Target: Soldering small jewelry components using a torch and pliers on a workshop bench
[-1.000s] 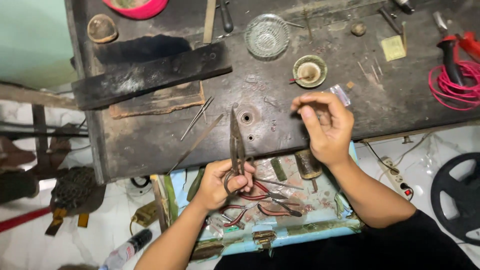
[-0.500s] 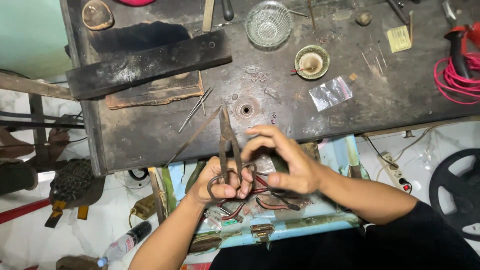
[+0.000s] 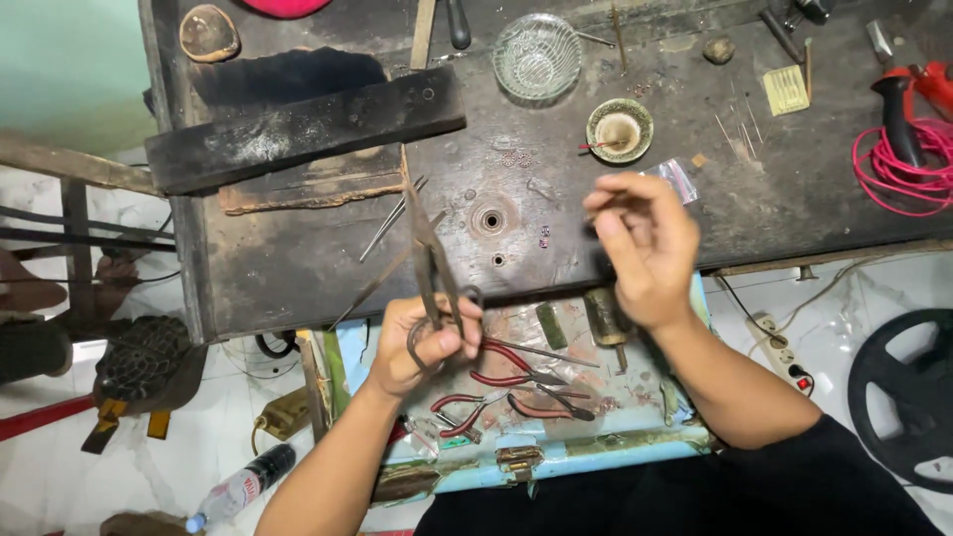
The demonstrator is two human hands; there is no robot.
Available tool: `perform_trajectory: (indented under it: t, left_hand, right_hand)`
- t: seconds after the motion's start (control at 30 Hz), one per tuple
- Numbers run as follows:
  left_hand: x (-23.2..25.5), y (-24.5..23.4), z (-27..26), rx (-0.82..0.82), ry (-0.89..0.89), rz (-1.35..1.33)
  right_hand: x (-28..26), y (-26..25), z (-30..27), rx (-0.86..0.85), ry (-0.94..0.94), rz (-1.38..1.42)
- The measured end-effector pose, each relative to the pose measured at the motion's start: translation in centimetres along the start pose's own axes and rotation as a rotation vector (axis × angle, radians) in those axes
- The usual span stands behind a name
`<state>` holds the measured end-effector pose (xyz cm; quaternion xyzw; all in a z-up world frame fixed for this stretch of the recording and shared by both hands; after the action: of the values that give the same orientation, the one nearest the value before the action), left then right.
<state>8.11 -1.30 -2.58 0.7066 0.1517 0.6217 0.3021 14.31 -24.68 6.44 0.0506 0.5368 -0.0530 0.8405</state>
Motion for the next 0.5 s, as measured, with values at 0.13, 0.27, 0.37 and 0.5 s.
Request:
perform_trajectory:
  t: [0.13,0.27,0.37,0.5]
  left_hand:
    - [3.5,-0.1,1.3,0.131,0.247,0.448]
    - [4.9,1.2,0.8,0.195,0.391,0.651]
    - [5.8,3.1,0.6,0.169,0.508,0.822]
    - [5.3,2.9,0.6,0.165,0.526,0.827]
  right_hand:
    - [0.9,-3.0,1.6,0.199,-0.077,-0.173]
    - [-0.9,-2.6,2.2,0.17,-0.152,-0.236]
    - [-2.3,-1.7,2.4,0.123,-0.207,-0.303]
    - [-2.3,-2.0,2.4,0.138,-0.212,-0.353]
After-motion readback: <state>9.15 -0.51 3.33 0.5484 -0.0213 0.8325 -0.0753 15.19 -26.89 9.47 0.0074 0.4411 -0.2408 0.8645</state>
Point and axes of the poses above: each hand's wrist, its own z-axis towards the middle knuckle, its own y-axis out of the palm, x = y × z, the point moved 9 cm from there along z, towards the middle knuckle, and after that the axes turned 8 degrees about x, right-handed, at the moved point
